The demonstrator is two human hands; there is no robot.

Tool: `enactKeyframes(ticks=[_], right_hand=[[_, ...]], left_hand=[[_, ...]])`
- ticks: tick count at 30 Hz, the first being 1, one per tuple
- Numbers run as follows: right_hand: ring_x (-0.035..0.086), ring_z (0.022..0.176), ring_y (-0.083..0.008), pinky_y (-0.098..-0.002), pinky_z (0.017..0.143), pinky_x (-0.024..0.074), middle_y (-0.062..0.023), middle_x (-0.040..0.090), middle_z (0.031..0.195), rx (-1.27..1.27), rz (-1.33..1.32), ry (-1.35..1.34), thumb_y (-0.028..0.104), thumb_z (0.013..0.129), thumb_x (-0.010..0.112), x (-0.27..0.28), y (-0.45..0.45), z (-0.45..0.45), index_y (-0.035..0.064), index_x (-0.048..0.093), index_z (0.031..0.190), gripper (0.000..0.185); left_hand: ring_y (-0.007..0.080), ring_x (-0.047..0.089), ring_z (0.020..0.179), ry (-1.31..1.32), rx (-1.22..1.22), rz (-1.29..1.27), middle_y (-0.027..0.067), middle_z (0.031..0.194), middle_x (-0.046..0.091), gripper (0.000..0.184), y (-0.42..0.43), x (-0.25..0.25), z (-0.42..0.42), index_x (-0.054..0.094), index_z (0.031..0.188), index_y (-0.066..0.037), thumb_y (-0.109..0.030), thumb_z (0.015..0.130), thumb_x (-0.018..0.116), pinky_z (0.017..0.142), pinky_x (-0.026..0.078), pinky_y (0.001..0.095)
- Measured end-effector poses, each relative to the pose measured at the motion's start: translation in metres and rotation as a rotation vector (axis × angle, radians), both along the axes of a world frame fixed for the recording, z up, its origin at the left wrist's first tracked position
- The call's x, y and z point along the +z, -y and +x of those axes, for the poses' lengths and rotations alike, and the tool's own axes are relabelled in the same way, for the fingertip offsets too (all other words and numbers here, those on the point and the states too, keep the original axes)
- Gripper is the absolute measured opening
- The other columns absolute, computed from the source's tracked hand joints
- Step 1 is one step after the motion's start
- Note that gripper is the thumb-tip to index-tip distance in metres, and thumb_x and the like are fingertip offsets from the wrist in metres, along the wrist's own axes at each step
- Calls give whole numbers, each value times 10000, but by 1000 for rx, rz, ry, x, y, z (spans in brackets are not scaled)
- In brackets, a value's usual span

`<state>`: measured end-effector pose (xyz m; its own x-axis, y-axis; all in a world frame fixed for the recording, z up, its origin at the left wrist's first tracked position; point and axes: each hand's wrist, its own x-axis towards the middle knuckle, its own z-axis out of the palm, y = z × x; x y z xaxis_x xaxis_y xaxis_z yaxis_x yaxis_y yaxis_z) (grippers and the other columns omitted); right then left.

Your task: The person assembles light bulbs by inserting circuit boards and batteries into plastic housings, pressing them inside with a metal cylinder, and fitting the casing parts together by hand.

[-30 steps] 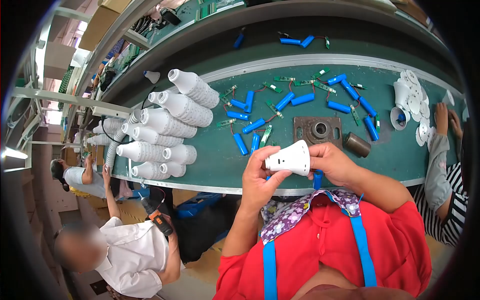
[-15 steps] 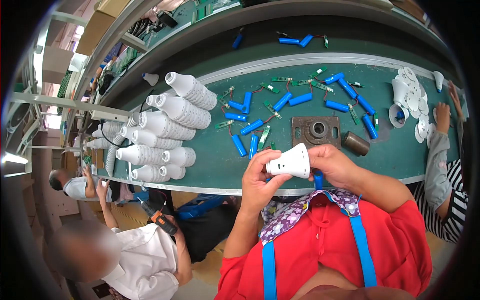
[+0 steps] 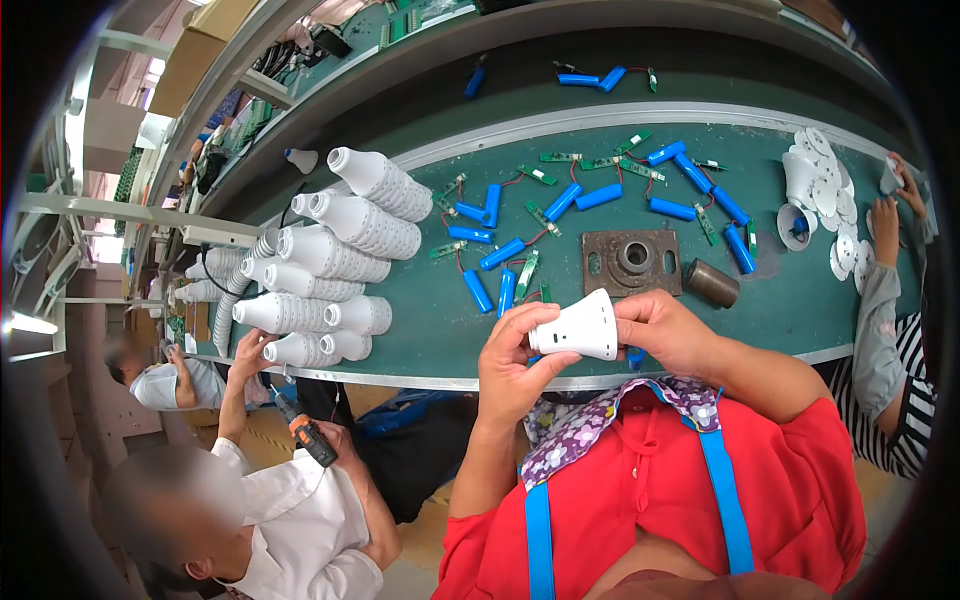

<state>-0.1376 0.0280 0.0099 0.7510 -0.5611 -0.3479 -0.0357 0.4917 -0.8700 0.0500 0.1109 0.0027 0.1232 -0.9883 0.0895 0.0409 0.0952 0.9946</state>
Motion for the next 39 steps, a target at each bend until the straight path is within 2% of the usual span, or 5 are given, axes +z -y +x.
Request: enactKeyframes(ticks=[22, 28, 34, 37, 39], right_hand=[[457, 611, -42, -207, 541, 343, 23, 549, 658, -27, 32, 34, 259, 890, 511, 0, 0, -2, 42, 649, 820, 266], [462, 666, -50, -216, 581, 355, 26, 559, 729, 15, -42, 109, 275, 907, 480, -16, -1, -8, 35, 635, 896, 285], [532, 857, -88, -264, 754, 438, -41, 611, 941, 13, -92, 92, 179, 899, 506, 7, -1, -4, -10, 587, 1057, 259], [528, 944, -100, -285, 821, 438, -65, 608, 1015, 18, -129, 28, 143, 887, 528, 3, 3, 0, -21, 578, 1082, 260], [524, 942, -96, -282, 812, 441, -60, 607, 1005, -16, -161, 35, 146, 887, 526, 5, 2, 2, -17, 584, 1073, 254]], left_hand=[[172, 527, 1008, -18, 0, 43, 100, 1112, 501, 480, 4, 1, -6, 561, 1052, 6, 85, 612, 733, 844, 446, 293], [183, 532, 1003, 0, -15, 30, 111, 1109, 501, 487, 4, 1, -4, 562, 1052, 7, 84, 606, 741, 840, 449, 293], [189, 532, 1012, 119, -6, -70, 128, 1136, 485, 495, 0, -4, -5, 553, 1060, 20, 75, 607, 747, 823, 472, 287], [202, 536, 1013, 356, 35, -101, 130, 1193, 440, 423, 1, -4, -4, 560, 1045, 17, 70, 654, 713, 810, 486, 283], [212, 539, 1014, 252, 72, -40, 128, 1224, 409, 379, -1, 4, -7, 542, 1052, 11, 67, 700, 672, 789, 500, 283]])
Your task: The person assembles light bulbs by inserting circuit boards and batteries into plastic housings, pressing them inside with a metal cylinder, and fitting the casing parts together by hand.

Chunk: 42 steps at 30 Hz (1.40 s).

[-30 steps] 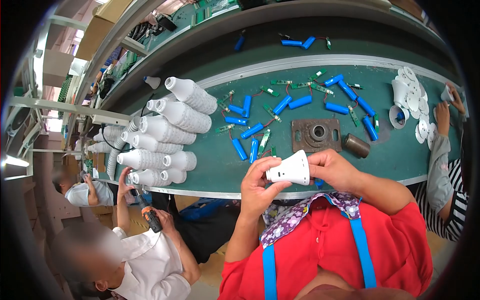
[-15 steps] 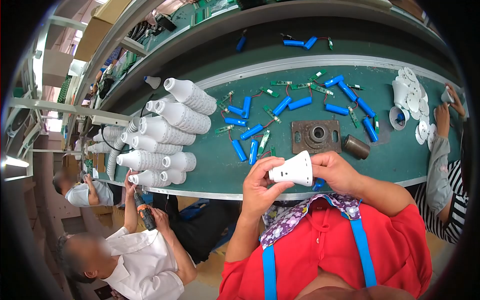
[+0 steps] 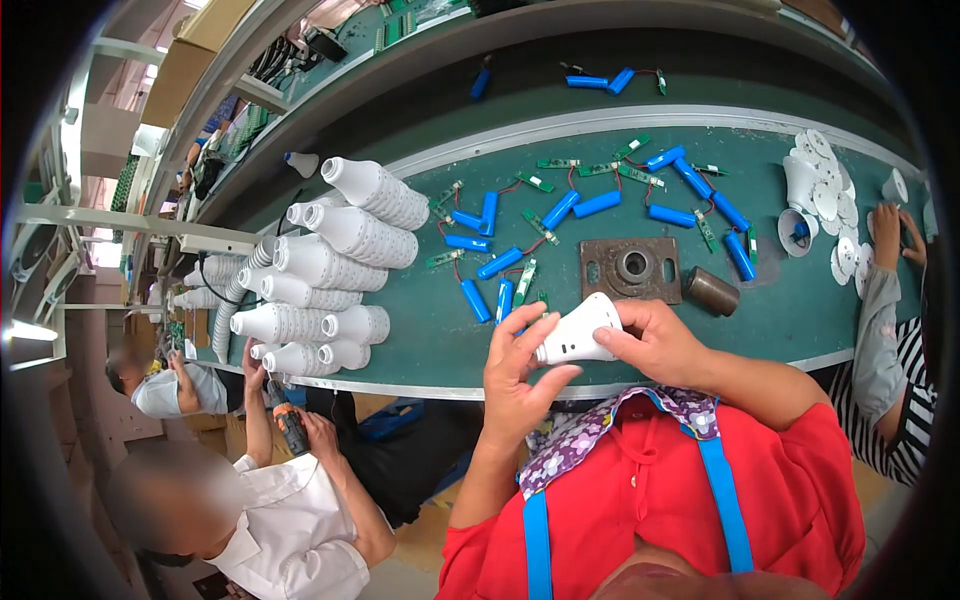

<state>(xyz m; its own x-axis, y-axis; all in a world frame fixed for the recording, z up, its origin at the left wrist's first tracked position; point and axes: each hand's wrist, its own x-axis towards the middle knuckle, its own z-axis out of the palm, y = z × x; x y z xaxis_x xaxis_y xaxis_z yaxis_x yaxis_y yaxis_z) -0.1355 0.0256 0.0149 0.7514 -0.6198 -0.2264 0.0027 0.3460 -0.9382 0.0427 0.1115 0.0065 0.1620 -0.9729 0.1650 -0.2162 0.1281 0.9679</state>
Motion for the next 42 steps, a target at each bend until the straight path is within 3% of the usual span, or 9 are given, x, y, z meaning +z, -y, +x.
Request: enactKeyframes(ticks=[4, 7, 11, 22, 28, 32, 33, 36, 42], right_hand=[[555, 896, -137, -303, 789, 443, -80, 615, 956, -44, -285, 24, 142, 871, 533, 4, 1, 3, -1, 594, 1056, 242], [563, 812, -218, -334, 751, 434, -110, 603, 903, -65, -668, 0, 138, 843, 545, -3, 3, 7, 16, 601, 1032, 232], [509, 734, -277, -357, 689, 406, -113, 566, 829, -122, -795, 12, 133, 805, 574, -4, 3, 11, 34, 610, 966, 192], [457, 705, -266, -349, 643, 384, -97, 495, 747, -181, -1006, -53, 149, 749, 649, -1, 1, 12, 44, 593, 798, 129], [492, 761, -260, -336, 677, 403, -86, 528, 786, -382, -1111, -26, 190, 722, 677, 5, 7, 5, 38, 569, 913, 266], [560, 756, -165, -287, 618, 461, -76, 575, 855, 26, 222, -129, 344, 923, 453, -16, 2, -15, 27, 544, 1007, 341], [573, 719, -137, -267, 587, 472, -72, 588, 888, 105, 515, -93, 430, 954, 312, -19, 1, -10, 20, 534, 1029, 473], [575, 739, -126, -262, 582, 463, -67, 595, 900, 82, 912, 241, 425, 944, 362, -15, -1, 2, 15, 529, 1042, 453], [505, 664, -86, -200, 514, 366, -10, 543, 825, -249, 650, 178, 403, 918, 452, -2, 8, 11, 97, 513, 965, 315]], left_hand=[[226, 540, 1026, -464, 183, 24, 130, 1245, 384, 354, 0, 7, -15, 472, 1096, -11, 59, 773, 597, 733, 530, 290], [222, 542, 1023, -481, 160, 42, 134, 1247, 381, 416, -4, -6, -2, 413, 1122, -38, 67, 769, 604, 693, 544, 288], [218, 551, 1001, -630, 190, 46, 140, 1277, 365, 344, -6, -5, 0, 468, 1068, -13, 71, 765, 608, 690, 546, 285], [202, 562, 956, -444, 78, 78, 145, 1227, 435, 140, -4, 0, 6, 603, 930, 76, 39, 798, 574, 705, 547, 282], [207, 558, 949, -574, 219, -60, 131, 1222, 437, 147, 0, -2, 0, 602, 948, 57, 29, 807, 566, 702, 532, 295], [196, 541, 983, -579, 145, -182, 94, 1291, 418, 278, -2, -4, 12, 542, 1104, 40, -74, 851, 565, 717, 480, 279], [193, 538, 988, -533, 136, -183, 90, 1306, 405, 277, -2, -5, 13, 543, 1102, 31, -74, 847, 567, 696, 468, 273], [177, 537, 954, -478, 140, -172, 93, 1303, 402, 246, -6, -7, 7, 555, 1066, 31, -65, 840, 569, 670, 457, 261], [144, 527, 826, -370, 178, -141, 99, 1228, 418, 105, -10, -8, -4, 595, 890, 32, 5, 796, 555, 622, 447, 254]])
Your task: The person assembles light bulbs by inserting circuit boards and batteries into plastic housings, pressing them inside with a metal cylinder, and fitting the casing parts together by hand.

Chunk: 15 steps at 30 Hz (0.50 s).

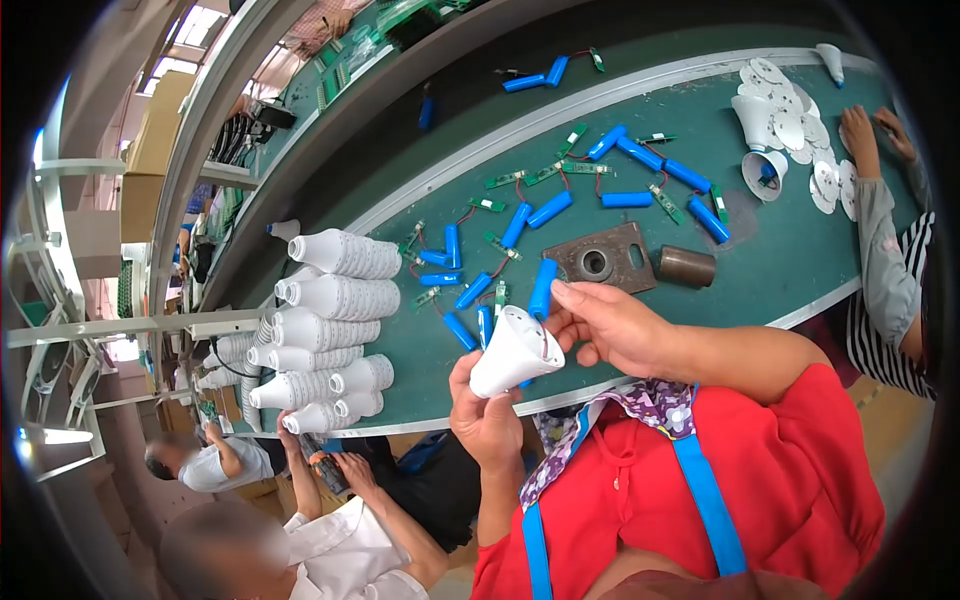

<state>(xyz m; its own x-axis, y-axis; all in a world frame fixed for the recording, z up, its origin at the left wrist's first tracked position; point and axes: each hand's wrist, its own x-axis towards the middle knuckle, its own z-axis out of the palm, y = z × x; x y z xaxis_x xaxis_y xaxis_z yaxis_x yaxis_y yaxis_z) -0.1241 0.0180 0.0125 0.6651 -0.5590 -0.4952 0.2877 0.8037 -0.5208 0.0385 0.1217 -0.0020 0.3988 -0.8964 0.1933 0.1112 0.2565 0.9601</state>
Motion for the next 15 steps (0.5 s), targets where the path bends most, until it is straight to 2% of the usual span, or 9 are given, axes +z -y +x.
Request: enactKeyframes(ticks=[2, 5, 8, 11, 14, 15], right_hand=[[501, 661, -81, -189, 509, 354, -6, 540, 826, 14, 13, -20, 367, 913, 480, 1, 3, 0, 98, 513, 961, 275], [492, 659, -68, -176, 509, 351, -5, 540, 834, 31, -82, -48, 305, 905, 509, -6, 3, -1, 79, 508, 1037, 262], [542, 682, -143, -251, 544, 415, -52, 558, 849, 101, -348, -163, 226, 900, 498, -4, 4, -7, 42, 487, 1123, 290], [567, 744, -285, -401, 644, 441, -128, 556, 824, -95, -1360, -517, 215, 881, 502, -8, -3, -16, 23, 488, 1087, 282], [550, 802, -376, -453, 683, 434, -196, 549, 848, 276, -1382, -586, 174, 859, 510, 11, -4, -30, 21, 476, 1126, 309], [552, 780, -365, -442, 677, 436, -182, 547, 832, 347, -1375, -636, 157, 846, 531, 16, -6, -32, 22, 493, 1090, 282]], left_hand=[[143, 526, 818, 58, -4, 2, 97, 1212, 417, 97, -1, 0, -3, 595, 875, 35, 4, 789, 564, 616, 448, 252], [144, 528, 827, 119, -20, -26, 93, 1206, 406, 97, -2, -3, -3, 593, 874, 42, 0, 788, 576, 621, 454, 249], [149, 532, 856, 63, 3, -15, 89, 1206, 394, 96, -1, -7, 1, 592, 878, 46, 18, 791, 564, 645, 469, 256], [156, 532, 885, -12, 11, 33, 83, 1196, 392, 106, 2, -12, 1, 594, 886, 48, 43, 793, 544, 678, 479, 268], [174, 537, 903, -72, -26, 71, 90, 1181, 395, 123, 2, -17, -4, 595, 891, 48, 63, 780, 546, 703, 495, 286], [186, 544, 907, -60, -43, 79, 101, 1178, 396, 124, 2, -20, -5, 595, 887, 47, 65, 770, 556, 702, 508, 294]])
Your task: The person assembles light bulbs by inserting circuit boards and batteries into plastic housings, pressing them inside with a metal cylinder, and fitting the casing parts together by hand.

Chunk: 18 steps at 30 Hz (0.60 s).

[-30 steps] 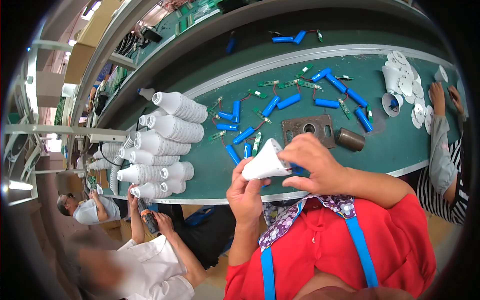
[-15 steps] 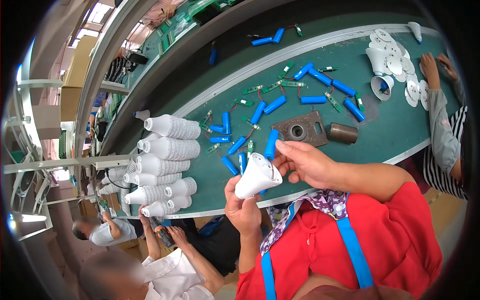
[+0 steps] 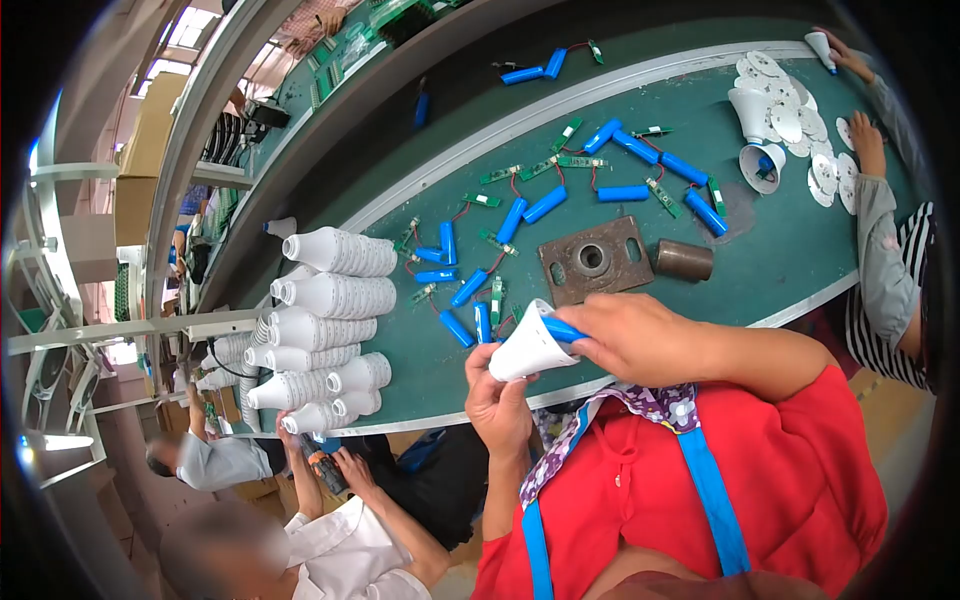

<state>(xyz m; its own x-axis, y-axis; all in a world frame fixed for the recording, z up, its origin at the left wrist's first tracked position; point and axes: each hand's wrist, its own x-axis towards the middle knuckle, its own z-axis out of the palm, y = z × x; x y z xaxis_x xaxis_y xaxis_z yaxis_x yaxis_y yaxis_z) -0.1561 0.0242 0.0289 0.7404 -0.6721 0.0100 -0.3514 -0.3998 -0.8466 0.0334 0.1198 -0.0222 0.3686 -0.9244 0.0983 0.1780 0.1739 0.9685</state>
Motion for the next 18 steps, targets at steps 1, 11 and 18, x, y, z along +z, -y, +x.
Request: enactKeyframes(ticks=[1, 11, 18], right_hand=[[549, 779, -365, -439, 679, 436, -179, 545, 825, 10, -15, 3, 150, 838, 539, 1, -1, -1, 22, 501, 1076, 273], [532, 824, -310, -403, 685, 437, -130, 547, 831, 82, -235, 181, 101, 761, 577, 9, -10, 7, 22, 560, 975, 229], [511, 808, -213, -330, 614, 399, -53, 554, 812, -31, -567, 193, 150, 668, 574, 8, -18, 23, 45, 576, 881, 237]], left_hand=[[198, 550, 911, 11, -18, 8, 111, 1176, 396, 127, 0, -2, -1, 595, 883, 47, 68, 761, 566, 700, 521, 303], [200, 563, 954, -519, -67, 77, 109, 1079, 533, 133, -10, -27, 12, 552, 869, -15, -8, 765, 633, 831, 482, 350], [167, 581, 810, -690, 36, 261, 92, 923, 610, 130, -3, -6, 1, 542, 837, -57, -186, 851, 552, 737, 503, 307]])
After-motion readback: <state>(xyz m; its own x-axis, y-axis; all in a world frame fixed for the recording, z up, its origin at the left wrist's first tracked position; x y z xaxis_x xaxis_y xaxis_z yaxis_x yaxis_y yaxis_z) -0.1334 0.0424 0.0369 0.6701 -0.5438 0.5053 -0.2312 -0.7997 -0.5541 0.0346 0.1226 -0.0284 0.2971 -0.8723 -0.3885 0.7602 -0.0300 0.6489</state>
